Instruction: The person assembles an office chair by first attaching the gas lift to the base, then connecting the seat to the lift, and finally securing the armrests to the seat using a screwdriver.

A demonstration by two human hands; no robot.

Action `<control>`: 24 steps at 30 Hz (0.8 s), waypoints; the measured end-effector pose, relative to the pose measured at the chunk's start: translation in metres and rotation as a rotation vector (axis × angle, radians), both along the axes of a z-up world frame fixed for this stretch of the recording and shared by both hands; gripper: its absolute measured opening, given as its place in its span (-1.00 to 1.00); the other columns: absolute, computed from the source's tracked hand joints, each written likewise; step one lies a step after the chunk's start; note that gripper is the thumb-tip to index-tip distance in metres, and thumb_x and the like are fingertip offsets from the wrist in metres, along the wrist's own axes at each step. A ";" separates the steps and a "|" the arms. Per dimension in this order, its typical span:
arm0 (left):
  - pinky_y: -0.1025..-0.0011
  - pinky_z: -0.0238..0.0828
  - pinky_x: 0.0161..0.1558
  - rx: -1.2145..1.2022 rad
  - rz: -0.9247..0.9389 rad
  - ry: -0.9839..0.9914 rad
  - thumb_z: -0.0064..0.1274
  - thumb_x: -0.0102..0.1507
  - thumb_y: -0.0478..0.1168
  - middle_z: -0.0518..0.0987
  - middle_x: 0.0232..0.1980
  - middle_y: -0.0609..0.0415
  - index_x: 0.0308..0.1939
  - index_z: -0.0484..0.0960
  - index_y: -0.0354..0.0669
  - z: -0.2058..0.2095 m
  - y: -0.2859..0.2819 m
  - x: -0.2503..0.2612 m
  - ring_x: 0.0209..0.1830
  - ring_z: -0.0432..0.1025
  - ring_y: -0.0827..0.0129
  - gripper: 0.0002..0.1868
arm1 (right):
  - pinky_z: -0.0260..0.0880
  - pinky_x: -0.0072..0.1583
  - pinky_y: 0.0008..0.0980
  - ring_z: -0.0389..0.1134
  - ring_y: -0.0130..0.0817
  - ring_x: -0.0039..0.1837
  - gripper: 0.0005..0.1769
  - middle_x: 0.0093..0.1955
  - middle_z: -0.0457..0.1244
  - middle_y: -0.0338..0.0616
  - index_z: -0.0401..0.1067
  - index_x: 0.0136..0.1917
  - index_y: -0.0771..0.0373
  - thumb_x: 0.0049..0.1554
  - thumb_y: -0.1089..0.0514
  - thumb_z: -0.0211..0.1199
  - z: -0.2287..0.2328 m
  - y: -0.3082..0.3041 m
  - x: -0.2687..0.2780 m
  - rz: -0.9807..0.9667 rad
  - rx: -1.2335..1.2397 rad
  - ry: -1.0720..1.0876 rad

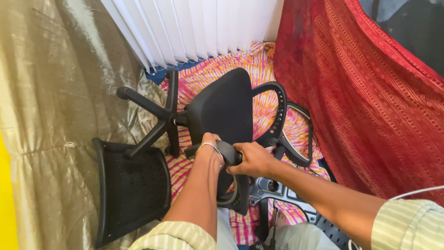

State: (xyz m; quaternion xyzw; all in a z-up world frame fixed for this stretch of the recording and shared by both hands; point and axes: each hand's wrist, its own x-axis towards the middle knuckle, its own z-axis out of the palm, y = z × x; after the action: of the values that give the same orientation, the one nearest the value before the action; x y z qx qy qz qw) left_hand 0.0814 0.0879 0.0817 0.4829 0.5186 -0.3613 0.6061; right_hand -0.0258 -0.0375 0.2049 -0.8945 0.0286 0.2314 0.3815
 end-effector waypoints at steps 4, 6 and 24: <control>0.33 0.19 -0.42 -0.014 0.050 -0.049 0.03 0.05 0.19 0.45 -0.51 0.06 -0.38 0.43 -0.04 0.021 0.032 0.042 -0.63 0.27 0.30 -0.59 | 0.43 0.00 -0.15 0.49 -0.05 -0.07 -0.28 -0.19 0.42 0.09 0.57 0.01 0.28 -0.25 -0.28 0.51 0.010 0.025 0.043 0.092 -0.066 -0.075; 0.33 0.22 -0.41 -0.005 0.082 -0.082 0.03 0.07 0.24 0.48 -0.50 0.04 -0.35 0.47 -0.06 0.039 0.051 0.064 -0.62 0.31 0.29 -0.55 | 0.42 0.01 -0.14 0.49 -0.04 -0.07 -0.26 -0.19 0.42 0.11 0.58 0.00 0.29 -0.24 -0.32 0.50 0.017 0.041 0.071 0.113 -0.070 -0.057; 0.10 0.56 -0.04 0.586 -1.073 -0.685 0.31 -0.11 0.44 0.68 -0.21 -0.27 -0.29 0.72 -0.33 0.190 0.096 0.003 -0.13 0.61 -0.08 -0.18 | 0.15 -0.39 -0.30 0.26 -0.36 -0.34 -0.33 -0.30 0.27 -0.10 0.62 -0.06 0.34 -0.20 -0.26 0.52 0.088 0.077 0.190 0.091 -0.059 0.196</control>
State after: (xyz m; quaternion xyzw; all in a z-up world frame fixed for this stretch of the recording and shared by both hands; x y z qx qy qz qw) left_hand 0.0847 0.1842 0.2719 0.9023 0.0644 -0.2833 0.3184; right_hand 0.1644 0.0400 0.2933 -0.8788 0.0321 0.3340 0.3394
